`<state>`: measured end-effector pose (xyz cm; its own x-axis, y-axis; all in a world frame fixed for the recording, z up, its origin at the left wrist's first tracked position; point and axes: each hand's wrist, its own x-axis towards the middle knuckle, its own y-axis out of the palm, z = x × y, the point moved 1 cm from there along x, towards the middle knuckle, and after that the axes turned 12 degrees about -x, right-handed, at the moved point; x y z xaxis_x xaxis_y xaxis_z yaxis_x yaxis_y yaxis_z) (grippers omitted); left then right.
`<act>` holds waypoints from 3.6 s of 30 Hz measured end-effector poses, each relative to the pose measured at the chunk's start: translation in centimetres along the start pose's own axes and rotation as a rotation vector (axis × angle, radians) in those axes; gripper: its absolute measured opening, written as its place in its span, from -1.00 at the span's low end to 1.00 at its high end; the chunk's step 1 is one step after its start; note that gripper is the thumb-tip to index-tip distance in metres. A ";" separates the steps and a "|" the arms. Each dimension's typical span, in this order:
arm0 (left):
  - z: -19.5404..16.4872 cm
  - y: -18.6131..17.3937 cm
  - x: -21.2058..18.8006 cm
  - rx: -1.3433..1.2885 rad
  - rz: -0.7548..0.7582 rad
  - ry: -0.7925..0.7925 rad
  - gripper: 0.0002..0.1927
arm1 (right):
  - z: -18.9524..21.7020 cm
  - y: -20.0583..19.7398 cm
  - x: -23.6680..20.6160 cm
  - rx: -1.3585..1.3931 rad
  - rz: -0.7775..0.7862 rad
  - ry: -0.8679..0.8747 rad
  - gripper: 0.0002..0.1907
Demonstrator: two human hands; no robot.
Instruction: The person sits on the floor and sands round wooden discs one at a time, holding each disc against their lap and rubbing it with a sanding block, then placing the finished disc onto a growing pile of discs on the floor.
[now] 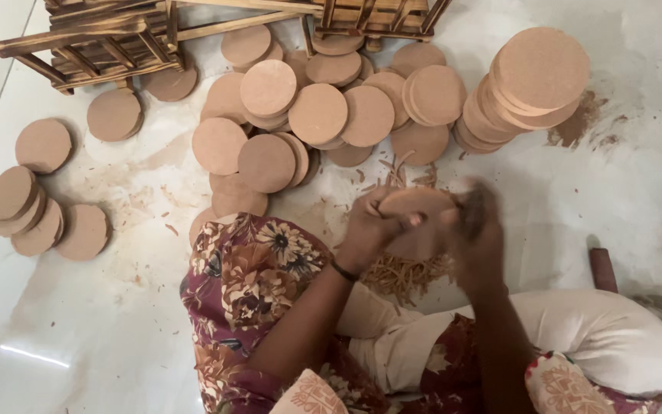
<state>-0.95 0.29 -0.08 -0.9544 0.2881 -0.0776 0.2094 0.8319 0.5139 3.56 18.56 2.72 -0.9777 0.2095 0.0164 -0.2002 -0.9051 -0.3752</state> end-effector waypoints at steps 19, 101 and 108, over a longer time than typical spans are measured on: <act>0.2 -0.2 -1.2 -0.007 0.205 -0.019 -0.75 | 2.2 0.2 0.3 -0.270 0.146 0.068 -0.51; -0.5 -0.2 0.0 -0.678 -0.287 0.007 -0.72 | 2.0 1.4 0.4 -0.181 -0.010 0.029 -0.57; -1.6 1.1 0.2 -0.696 -0.333 0.141 -0.56 | 3.9 2.2 -0.4 0.317 -0.161 0.149 -0.49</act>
<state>-1.22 0.49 1.80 -0.9713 -0.0258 -0.2363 -0.2294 0.3617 0.9036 3.29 15.06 5.48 -0.9167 0.3889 -0.0920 -0.3832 -0.9207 -0.0737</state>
